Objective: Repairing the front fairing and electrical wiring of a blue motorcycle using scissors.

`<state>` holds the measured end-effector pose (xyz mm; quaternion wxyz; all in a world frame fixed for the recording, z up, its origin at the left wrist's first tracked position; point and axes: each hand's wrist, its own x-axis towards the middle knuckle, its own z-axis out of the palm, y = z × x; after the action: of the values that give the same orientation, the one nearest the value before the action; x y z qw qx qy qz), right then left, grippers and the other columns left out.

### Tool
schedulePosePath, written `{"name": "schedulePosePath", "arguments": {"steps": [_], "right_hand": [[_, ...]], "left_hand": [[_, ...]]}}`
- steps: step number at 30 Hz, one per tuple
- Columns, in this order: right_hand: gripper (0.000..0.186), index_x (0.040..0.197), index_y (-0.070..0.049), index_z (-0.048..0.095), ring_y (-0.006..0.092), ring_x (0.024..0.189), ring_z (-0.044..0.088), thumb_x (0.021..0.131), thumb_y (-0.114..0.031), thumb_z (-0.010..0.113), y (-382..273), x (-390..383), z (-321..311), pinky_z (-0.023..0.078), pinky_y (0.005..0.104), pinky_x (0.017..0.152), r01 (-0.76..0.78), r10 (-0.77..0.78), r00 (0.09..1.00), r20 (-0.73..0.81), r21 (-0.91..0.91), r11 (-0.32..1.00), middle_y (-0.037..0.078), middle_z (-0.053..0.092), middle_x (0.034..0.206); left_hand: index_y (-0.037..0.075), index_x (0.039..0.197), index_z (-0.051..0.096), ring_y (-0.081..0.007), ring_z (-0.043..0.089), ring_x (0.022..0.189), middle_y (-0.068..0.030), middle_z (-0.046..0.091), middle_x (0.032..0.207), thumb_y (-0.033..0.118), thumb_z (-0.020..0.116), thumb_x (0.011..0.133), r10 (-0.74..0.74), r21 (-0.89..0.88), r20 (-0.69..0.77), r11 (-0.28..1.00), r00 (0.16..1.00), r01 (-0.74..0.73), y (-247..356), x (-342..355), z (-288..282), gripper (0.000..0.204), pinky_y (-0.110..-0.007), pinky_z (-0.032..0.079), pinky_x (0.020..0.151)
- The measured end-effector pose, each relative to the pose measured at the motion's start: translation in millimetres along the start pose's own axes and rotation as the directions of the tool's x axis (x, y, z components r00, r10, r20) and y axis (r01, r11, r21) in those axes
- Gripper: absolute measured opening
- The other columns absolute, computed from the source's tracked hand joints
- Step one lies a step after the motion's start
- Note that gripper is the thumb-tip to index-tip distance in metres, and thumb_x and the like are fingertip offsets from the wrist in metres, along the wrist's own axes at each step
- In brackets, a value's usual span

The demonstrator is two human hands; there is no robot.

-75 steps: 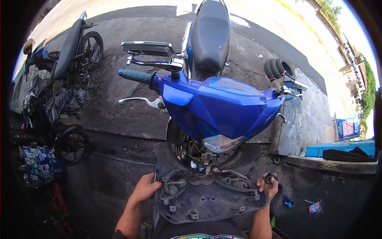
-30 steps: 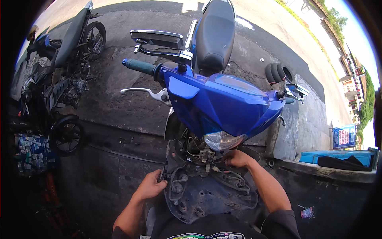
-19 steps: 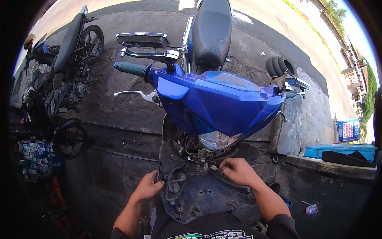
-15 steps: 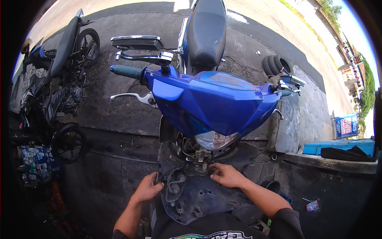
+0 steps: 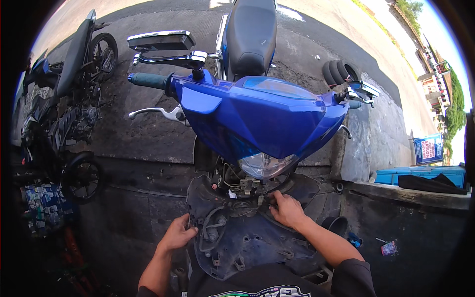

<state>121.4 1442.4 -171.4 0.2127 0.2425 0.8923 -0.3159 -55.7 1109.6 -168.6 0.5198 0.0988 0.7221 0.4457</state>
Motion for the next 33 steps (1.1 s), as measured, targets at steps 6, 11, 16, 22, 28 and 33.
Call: {"name": "schedulePosePath", "arguments": {"steps": [6, 11, 16, 22, 28, 33], "right_hand": [[0.02, 0.101, -0.005, 0.063, 0.0321, 0.095, 0.068, 0.085, -0.016, 0.061, 2.1, -9.4, 24.0, 0.055, 0.0435, 0.08, 0.284, -0.262, 0.955, 0.139, -0.169, 0.944, 0.014, 0.069, 0.096], [0.051, 0.133, -0.004, 0.05, 0.0344, 0.082, 0.07, 0.084, -0.012, 0.057, -21.1, -10.3, 48.7, 0.055, 0.0459, 0.07, 0.434, -0.389, 0.885, 0.258, -0.148, 0.889, 0.019, 0.069, 0.086], [0.053, 0.14, -0.008, 0.047, 0.0361, 0.085, 0.069, 0.089, -0.018, 0.054, -29.8, 7.9, 71.6, 0.054, 0.0493, 0.072, 0.297, -0.177, 0.895, 0.41, -0.25, 0.922, 0.016, 0.07, 0.088], [0.043, 0.131, -0.014, 0.057, 0.035, 0.086, 0.07, 0.088, -0.016, 0.053, -19.6, 2.3, 69.0, 0.055, 0.0472, 0.07, 0.382, -0.296, 0.903, 0.312, -0.269, 0.884, 0.015, 0.069, 0.089], [0.028, 0.113, -0.011, 0.064, 0.0337, 0.084, 0.069, 0.087, -0.016, 0.055, -13.9, -0.6, 69.5, 0.056, 0.0457, 0.07, 0.386, -0.309, 0.912, 0.271, -0.305, 0.871, 0.015, 0.069, 0.094], [0.023, 0.108, -0.008, 0.067, 0.0322, 0.085, 0.069, 0.088, -0.019, 0.06, -19.2, -10.7, 41.3, 0.055, 0.0444, 0.076, 0.339, -0.299, 0.934, 0.193, -0.227, 0.913, 0.014, 0.069, 0.091]], "left_hand": [[-0.002, 0.099, 0.06, -0.0074, 0.049, 0.073, 0.0019, 0.056, 0.079, 0.008, 0.065, 0.081, 0.005, -0.022, -0.004, 1.0, 1.0, -0.005, 7.7, -1.3, 4.1, 0.021, -0.027, 0.042, 0.064], [-0.003, 0.104, 0.06, -0.01, 0.054, 0.08, -0.0031, 0.061, 0.087, 0.009, 0.065, 0.081, -0.039, 0.027, 0.034, 0.999, 0.999, 0.038, 13.3, -0.9, 2.6, 0.026, -0.029, 0.044, 0.071], [-0.006, 0.108, 0.06, -0.0134, 0.059, 0.088, -0.0084, 0.067, 0.095, 0.01, 0.065, 0.082, -0.029, 0.021, 0.036, 0.999, 0.999, 0.028, 7.2, -3.7, 4.4, 0.031, -0.031, 0.048, 0.08], [-0.006, 0.112, 0.06, -0.0138, 0.06, 0.09, -0.0087, 0.067, 0.096, 0.009, 0.065, 0.082, -0.007, -0.067, 0.04, 0.998, 0.999, 0.009, -1.4, 0.4, 4.6, 0.035, -0.031, 0.048, 0.082], [-0.007, 0.115, 0.059, -0.0142, 0.061, 0.09, -0.0094, 0.068, 0.097, 0.009, 0.064, 0.082, -0.02, -0.011, 0.063, 1.0, 0.998, 0.021, 6.6, 4.9, 5.9, 0.037, -0.031, 0.049, 0.081], [-0.007, 0.115, 0.06, -0.0136, 0.06, 0.089, -0.0086, 0.067, 0.096, 0.009, 0.063, 0.082, -0.035, -0.035, 0.05, 0.999, 0.998, 0.036, -1.9, 5.4, 2.6, 0.036, -0.031, 0.049, 0.081]]}}
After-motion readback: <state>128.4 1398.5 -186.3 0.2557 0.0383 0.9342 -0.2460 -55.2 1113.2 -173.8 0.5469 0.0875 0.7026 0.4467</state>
